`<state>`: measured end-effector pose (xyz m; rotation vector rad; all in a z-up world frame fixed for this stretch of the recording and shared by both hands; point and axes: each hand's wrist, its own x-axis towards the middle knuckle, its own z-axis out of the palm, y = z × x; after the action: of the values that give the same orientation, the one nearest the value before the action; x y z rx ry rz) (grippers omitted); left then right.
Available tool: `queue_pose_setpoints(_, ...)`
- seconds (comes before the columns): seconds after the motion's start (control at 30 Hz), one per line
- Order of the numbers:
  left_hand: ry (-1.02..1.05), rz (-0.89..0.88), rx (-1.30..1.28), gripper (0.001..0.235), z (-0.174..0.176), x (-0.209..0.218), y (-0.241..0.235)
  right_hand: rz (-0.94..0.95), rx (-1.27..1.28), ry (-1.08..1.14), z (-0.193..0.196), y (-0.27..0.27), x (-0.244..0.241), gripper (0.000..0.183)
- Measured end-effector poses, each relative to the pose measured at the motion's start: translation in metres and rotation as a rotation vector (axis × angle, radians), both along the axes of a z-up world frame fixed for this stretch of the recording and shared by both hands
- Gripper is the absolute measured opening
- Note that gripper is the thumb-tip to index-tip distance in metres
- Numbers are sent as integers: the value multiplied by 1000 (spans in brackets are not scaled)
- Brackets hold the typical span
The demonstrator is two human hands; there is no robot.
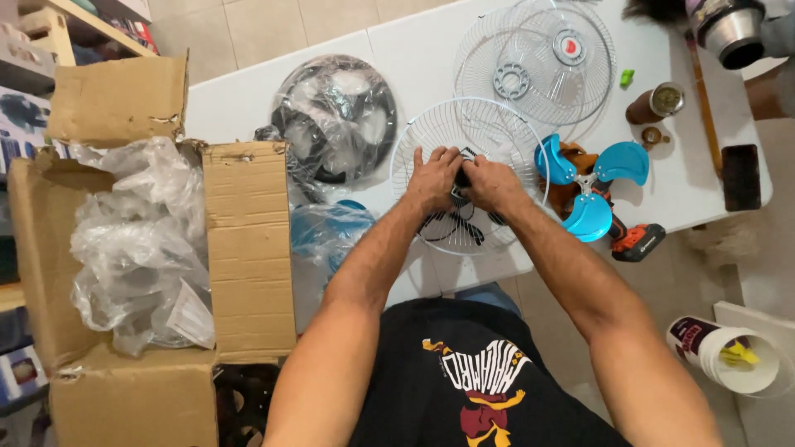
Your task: Assembling a pedestal fan by attaching the blades and protective grilles using a power drill.
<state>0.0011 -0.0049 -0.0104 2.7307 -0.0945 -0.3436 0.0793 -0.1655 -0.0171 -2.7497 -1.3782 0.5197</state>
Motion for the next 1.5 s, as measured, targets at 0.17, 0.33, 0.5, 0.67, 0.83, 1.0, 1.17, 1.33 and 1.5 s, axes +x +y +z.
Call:
queue_pose_setpoints(0.17, 2, -7, 10, 108, -5, 1, 0, -160, 79, -168, 11, 0, -15, 54)
queue_pose_setpoints(0.33, -39, -29, -90, 81, 10, -1, 0, -270, -164, 92, 40, 13, 9, 52)
queue_pose_setpoints(0.5, 144, -32, -30, 102, 16, 0, 5, -525, 394, 275, 49, -33, 27, 80)
queue_pose_setpoints(0.67, 175, -36, 6, 111, 5, 5, 3, -1098, 786, 102, 114, -127, 86, 102)
queue_pose_setpoints(0.83, 159, -48, 22, 112, 13, 3, 1, -1424, 1351, 24, 131, -257, 156, 114)
queue_pose_setpoints(1.0, 161, -34, 4, 111, 16, 2, 1, -1568, 1256, 39, 107, -339, 205, 122)
queue_pose_setpoints(1.17, 159, -34, 19, 111, 16, 4, 1, -1561, 1218, 37, 124, -331, 203, 122)
queue_pose_setpoints(1.33, 185, -11, 26, 107, 24, 18, -2, -1389, 939, -66, 136, -231, 161, 105)
queue_pose_setpoints(1.5, 70, -13, -10, 115, 6, 6, 2, -368, 452, 453, 163, -55, 23, 49)
